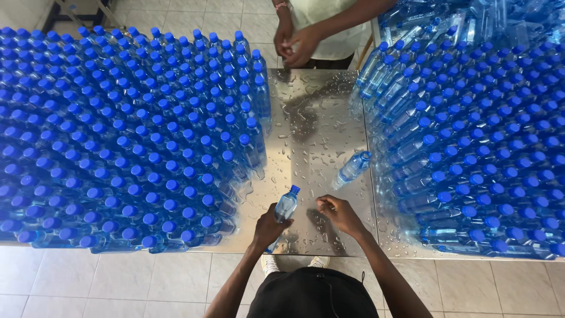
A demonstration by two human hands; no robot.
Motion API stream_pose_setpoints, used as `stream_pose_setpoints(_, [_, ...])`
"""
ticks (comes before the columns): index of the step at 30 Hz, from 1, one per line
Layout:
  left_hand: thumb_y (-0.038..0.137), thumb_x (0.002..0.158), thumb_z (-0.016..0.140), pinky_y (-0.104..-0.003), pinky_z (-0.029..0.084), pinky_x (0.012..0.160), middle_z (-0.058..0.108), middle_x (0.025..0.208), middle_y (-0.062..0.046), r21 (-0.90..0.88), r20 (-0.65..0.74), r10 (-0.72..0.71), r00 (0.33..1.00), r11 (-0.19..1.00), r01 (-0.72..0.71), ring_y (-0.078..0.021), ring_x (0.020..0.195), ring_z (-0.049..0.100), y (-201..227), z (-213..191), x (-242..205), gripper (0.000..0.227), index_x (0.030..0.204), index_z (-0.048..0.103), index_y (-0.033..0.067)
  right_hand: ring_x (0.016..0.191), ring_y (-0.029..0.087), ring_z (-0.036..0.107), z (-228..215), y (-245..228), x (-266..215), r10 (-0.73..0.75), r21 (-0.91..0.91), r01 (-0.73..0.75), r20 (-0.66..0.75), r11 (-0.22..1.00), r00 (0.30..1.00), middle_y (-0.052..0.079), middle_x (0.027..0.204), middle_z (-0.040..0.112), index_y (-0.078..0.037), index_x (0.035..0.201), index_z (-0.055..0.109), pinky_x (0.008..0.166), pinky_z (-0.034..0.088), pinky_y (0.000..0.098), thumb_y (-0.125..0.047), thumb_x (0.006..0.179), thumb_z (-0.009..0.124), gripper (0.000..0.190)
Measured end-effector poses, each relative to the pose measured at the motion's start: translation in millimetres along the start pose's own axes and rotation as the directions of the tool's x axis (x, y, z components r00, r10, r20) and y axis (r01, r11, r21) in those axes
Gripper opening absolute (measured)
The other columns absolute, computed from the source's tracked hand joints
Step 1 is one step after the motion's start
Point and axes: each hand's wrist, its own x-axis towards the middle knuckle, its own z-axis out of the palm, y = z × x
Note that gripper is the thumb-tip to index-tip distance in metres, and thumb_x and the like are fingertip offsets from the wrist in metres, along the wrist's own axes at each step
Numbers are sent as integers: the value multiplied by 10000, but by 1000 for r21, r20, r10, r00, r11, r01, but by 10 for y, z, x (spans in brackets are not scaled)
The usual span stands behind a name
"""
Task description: The person repeatedly picks up uncapped water bottles from a metal table, screws on blue caps, and places the capped bottles back onto the table. The action is performed one at a time in a repetitive loop.
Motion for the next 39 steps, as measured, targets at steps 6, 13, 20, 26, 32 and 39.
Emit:
stream_pose_setpoints(6, [490,960,779,-622,534,1096,694,1396,-271,231,53,-18,998,973,5,-520,1296,677,13,-101,3,758,1575,465,177,1085,347,810,143,-53,207,-52,-23,51,-6,998,999,192,1071,809,-88,1366,723,915,690,464,-217,1137,594,293])
stream_pose_setpoints(13, [465,986,751,-600,517,1144,677,1461,-228,280,105,-35,994,960,4,-476,1343,665,63,-262,-82,745,1595,439,172,1163,344,776,227,-276,308,-9,-163,13,26,986,1000,195,1186,797,-99,1402,704,944,643,473,-200,1155,552,307])
stream_pose_setpoints(20, [448,948,824,-643,506,1133,698,1403,-267,74,60,59,996,995,-63,-516,1344,652,364,-505,-342,827,1615,442,142,1158,393,766,272,-591,201,-104,-198,97,-26,975,994,215,1255,781,-146,1487,657,950,637,513,-205,1124,599,372])
stream_pose_setpoints(26, [339,629,1097,-724,452,1174,649,1395,-337,-312,-147,452,880,823,-475,-598,1374,579,194,-371,-324,1201,1569,422,16,1131,346,774,-131,-1426,-22,-384,-457,416,166,786,908,179,1348,710,-102,1572,529,877,719,497,-468,1146,488,563])
stream_pose_setpoints(32, [285,492,1145,-662,486,1184,709,1313,-299,-395,-355,515,780,673,-625,-511,1321,653,-41,-183,-62,1281,1529,454,-10,1175,318,750,-339,-2190,-166,-632,-596,634,256,492,731,119,1256,707,-71,1453,617,893,663,447,-327,1132,586,412])
stream_pose_setpoints(39, [348,524,1129,-632,562,1087,716,1297,-251,-318,-307,642,702,626,-712,-490,1245,702,76,-404,-172,1218,1521,506,29,1072,289,746,-196,-2506,-99,-543,-645,715,511,270,666,116,1261,654,-139,1381,604,836,648,435,-331,1166,490,309])
